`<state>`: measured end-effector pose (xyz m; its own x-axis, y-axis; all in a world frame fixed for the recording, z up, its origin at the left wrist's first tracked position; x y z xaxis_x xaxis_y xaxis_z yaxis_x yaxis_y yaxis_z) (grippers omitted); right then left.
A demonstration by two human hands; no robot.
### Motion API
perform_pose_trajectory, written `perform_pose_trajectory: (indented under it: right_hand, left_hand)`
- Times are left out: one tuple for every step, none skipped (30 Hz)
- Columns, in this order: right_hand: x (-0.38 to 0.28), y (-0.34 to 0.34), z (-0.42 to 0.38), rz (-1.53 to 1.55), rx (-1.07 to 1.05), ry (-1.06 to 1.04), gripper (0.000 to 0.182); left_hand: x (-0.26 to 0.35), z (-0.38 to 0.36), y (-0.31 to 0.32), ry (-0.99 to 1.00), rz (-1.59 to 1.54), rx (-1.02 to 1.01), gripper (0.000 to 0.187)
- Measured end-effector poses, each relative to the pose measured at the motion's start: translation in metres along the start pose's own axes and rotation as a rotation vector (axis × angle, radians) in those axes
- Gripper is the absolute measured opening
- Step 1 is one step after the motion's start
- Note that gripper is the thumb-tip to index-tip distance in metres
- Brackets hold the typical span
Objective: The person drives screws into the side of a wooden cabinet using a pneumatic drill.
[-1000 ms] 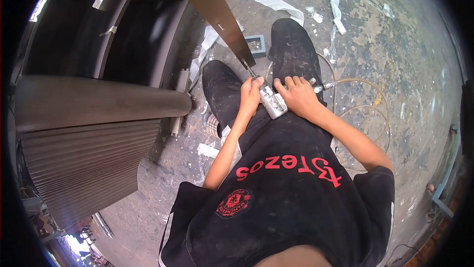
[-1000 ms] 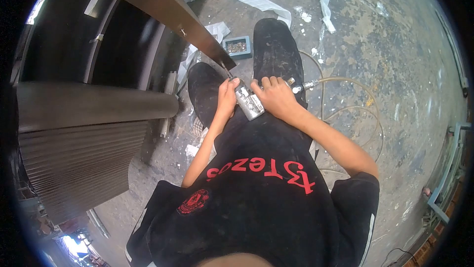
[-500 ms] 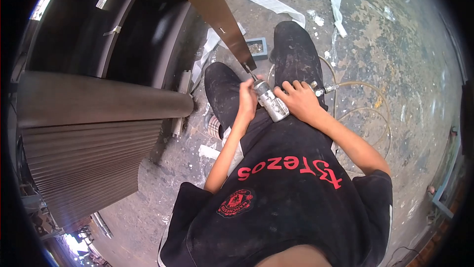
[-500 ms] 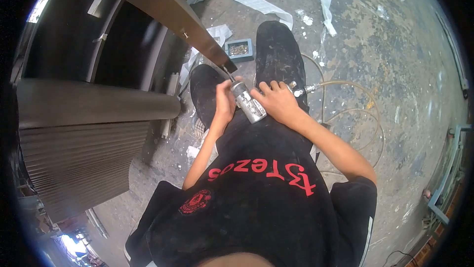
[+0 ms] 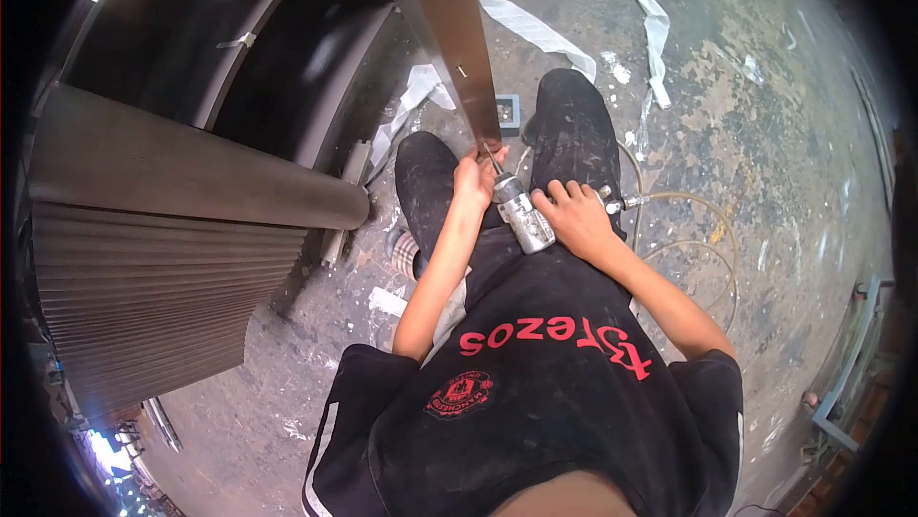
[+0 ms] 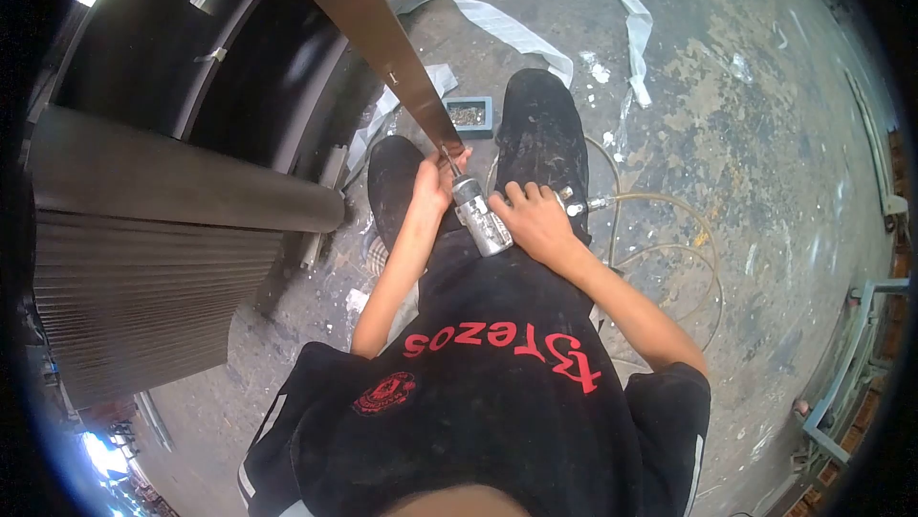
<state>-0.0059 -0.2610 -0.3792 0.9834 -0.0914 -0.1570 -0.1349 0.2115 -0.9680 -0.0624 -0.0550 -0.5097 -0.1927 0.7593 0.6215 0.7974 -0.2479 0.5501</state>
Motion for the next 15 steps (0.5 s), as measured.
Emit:
perform_pose_trajectory:
  right_hand:
    - [0.000,-0.001,0.000,-0.002,0.005,-0.003,0.035]
    - [-0.001,-0.002,0.000,-0.007,0.012,-0.005,0.034]
    - [0.000,0.000,0.001,-0.006,0.014,-0.003,0.034]
    - [0.000,0.001,0.000,-0.007,0.016,-0.001,0.034]
    - [0.001,0.002,0.000,-0.007,0.018,0.000,0.035]
    - [0.000,0.001,0.000,0.006,0.015,0.006,0.035]
    - [-0.002,-0.001,0.000,0.017,0.013,0.010,0.035]
    - [-0.002,-0.005,0.001,0.022,0.019,0.013,0.035]
    - [-0.005,-0.011,0.002,0.013,0.038,0.001,0.037]
    - [-0.005,-0.009,0.000,-0.034,0.065,-0.018,0.038]
    - [-0.005,-0.009,0.000,-0.032,0.107,-0.032,0.039]
    - [-0.006,-0.009,0.001,-0.027,0.121,-0.021,0.033]
    - [-0.006,-0.010,0.001,-0.001,0.082,0.000,0.027]
    - [-0.007,-0.012,0.001,-0.007,0.088,-0.010,0.023]
    - [-0.006,-0.011,0.001,-0.020,0.083,-0.025,0.022]
  left_hand:
    - [-0.001,0.002,0.000,0.010,-0.026,0.010,0.036]
    - [-0.001,0.004,0.000,0.020,-0.050,0.019,0.035]
    - [0.001,0.000,0.002,0.022,-0.064,0.045,0.034]
    - [0.004,-0.004,0.005,0.025,-0.079,0.069,0.033]
    - [0.006,-0.008,0.008,0.028,-0.094,0.095,0.032]
    - [0.007,-0.010,0.009,0.042,-0.079,0.098,0.031]
    - [0.006,-0.014,0.009,0.059,-0.064,0.099,0.030]
    - [0.009,-0.018,0.013,0.082,-0.050,0.093,0.030]
    - [0.006,-0.012,0.008,0.136,-0.036,0.052,0.026]
    - [0.006,-0.014,0.012,0.161,-0.038,0.040,0.020]
    - [0.002,-0.006,0.007,0.102,-0.106,0.115,0.017]
    - [-0.002,0.001,0.004,0.124,-0.001,0.097,0.027]
    - [-0.006,0.006,-0.001,0.145,0.025,0.080,0.022]
    - [-0.002,-0.003,0.006,0.126,-0.019,0.092,0.020]
    - [0.003,-0.012,0.012,0.109,-0.012,0.108,0.021]
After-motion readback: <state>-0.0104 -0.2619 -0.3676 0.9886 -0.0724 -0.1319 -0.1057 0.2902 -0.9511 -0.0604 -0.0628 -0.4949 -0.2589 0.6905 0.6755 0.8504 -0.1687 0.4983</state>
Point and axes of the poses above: each hand's wrist, its own z-axis towards the middle knuckle, its own y-axis out of the palm, x = y × z, the point moved 4 cm from there along z, towards the middle knuckle, and after that the axes turned 7 degrees about z, right-handed, at the moved point
